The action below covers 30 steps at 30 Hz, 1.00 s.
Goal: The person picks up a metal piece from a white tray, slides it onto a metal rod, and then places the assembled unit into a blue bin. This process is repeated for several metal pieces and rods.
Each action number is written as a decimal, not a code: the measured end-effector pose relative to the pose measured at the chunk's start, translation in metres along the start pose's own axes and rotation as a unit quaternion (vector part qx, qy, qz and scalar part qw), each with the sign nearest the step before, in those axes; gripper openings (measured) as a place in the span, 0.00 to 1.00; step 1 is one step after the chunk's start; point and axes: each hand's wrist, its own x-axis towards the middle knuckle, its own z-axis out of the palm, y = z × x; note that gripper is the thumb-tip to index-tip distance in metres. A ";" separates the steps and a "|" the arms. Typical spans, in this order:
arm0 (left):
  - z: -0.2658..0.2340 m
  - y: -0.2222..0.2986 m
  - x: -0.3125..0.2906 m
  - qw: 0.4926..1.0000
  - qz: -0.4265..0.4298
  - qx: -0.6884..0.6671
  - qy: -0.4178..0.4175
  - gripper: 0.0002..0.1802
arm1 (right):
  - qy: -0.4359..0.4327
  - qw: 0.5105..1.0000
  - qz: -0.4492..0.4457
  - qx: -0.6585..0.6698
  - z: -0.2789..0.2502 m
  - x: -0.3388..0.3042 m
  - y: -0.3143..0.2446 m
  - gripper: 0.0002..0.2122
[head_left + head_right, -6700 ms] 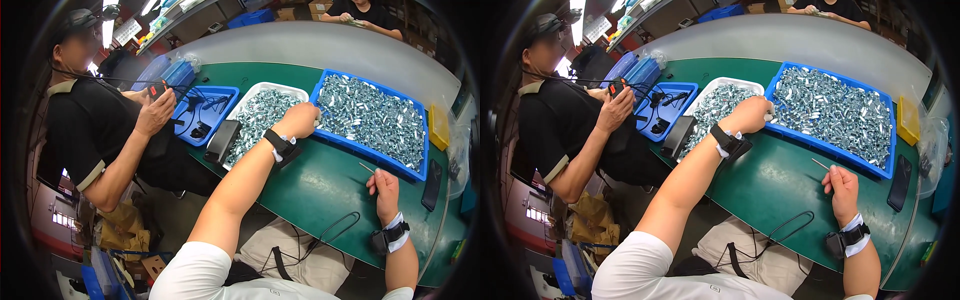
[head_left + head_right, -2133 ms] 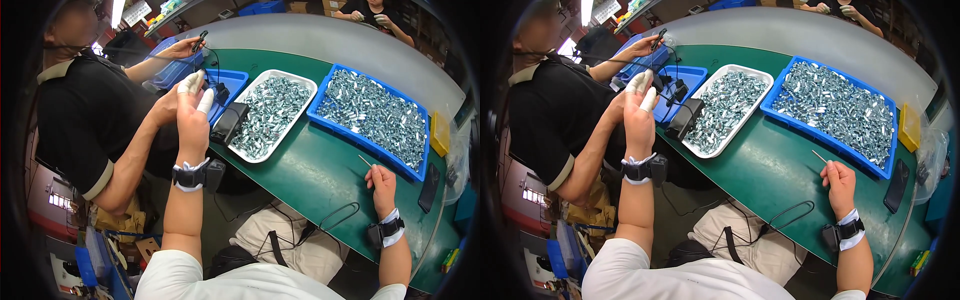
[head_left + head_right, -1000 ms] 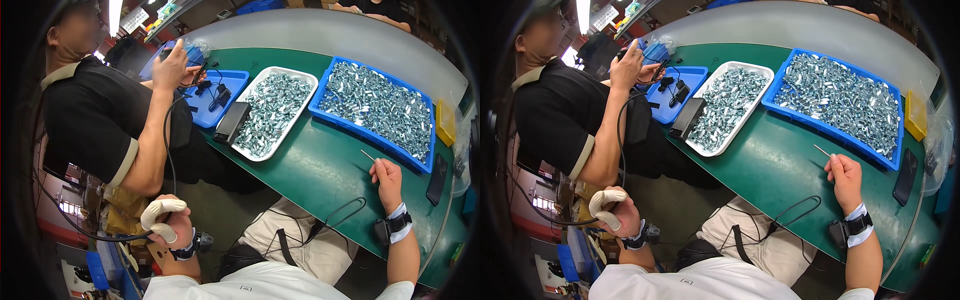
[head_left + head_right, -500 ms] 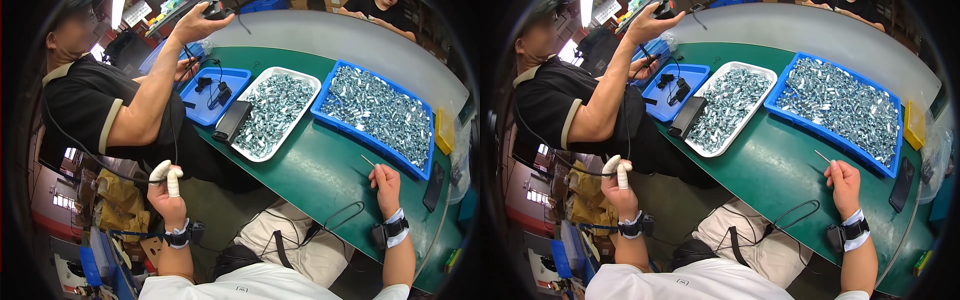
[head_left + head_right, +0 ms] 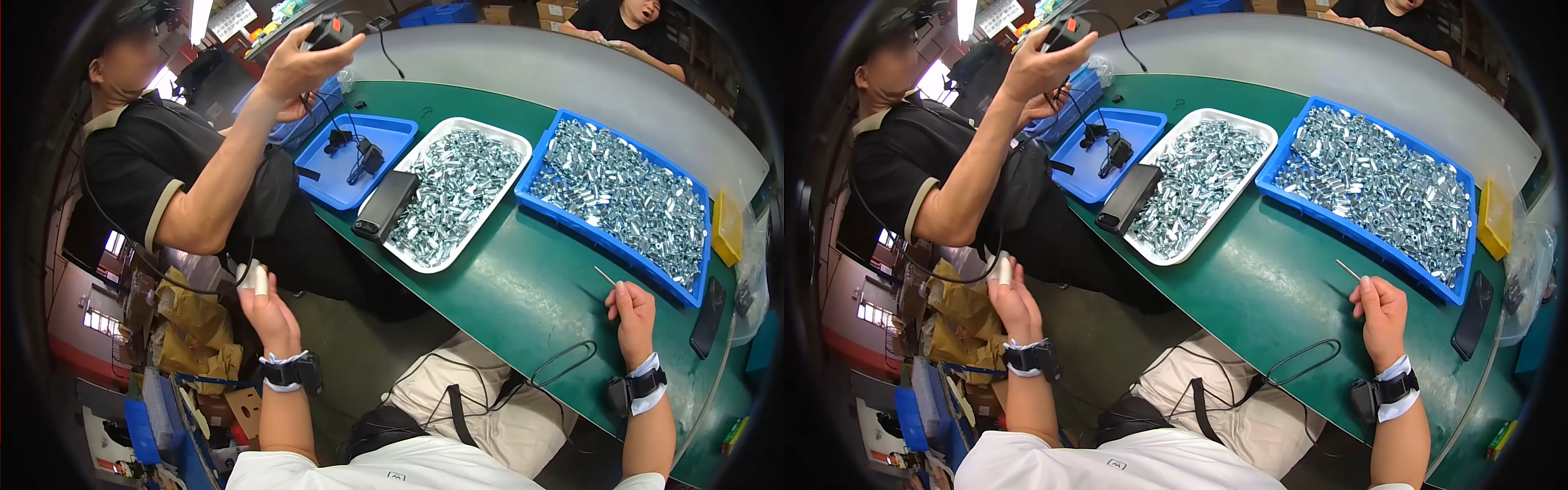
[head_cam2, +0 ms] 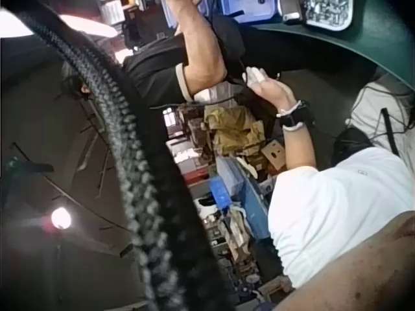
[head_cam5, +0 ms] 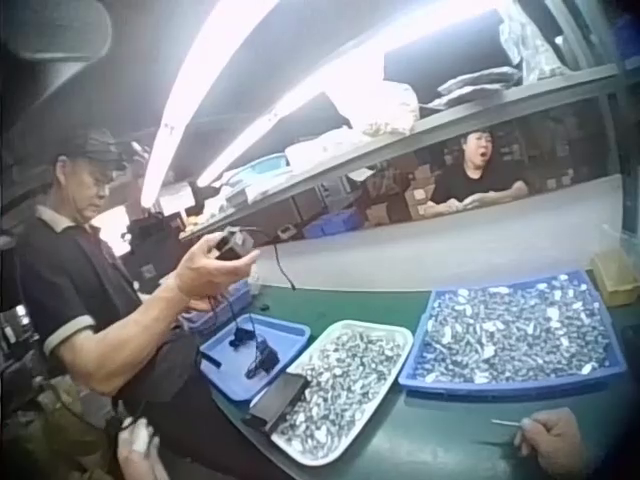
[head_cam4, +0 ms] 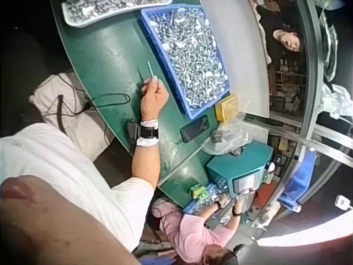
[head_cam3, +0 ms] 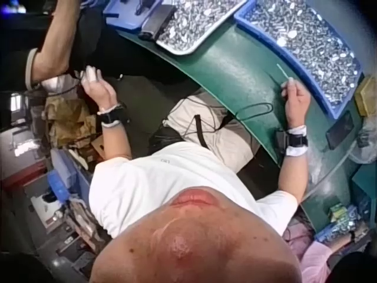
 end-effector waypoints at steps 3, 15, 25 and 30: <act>0.001 -0.009 -0.026 0.975 -0.214 -0.044 -0.051 0.15 | 0.003 1.000 0.001 -0.004 0.001 -0.001 0.001 0.19; 0.207 -0.026 -0.147 0.817 -0.029 0.099 -0.567 0.10 | 0.025 0.999 0.021 0.011 0.002 0.006 -0.005 0.17; 0.386 -0.101 -0.169 0.655 0.308 0.268 -0.636 0.15 | 0.034 0.999 0.005 0.027 -0.005 -0.002 0.001 0.16; 0.410 -0.137 -0.175 0.650 0.407 0.261 -0.586 0.16 | 0.012 1.000 0.016 0.022 -0.003 0.000 -0.003 0.17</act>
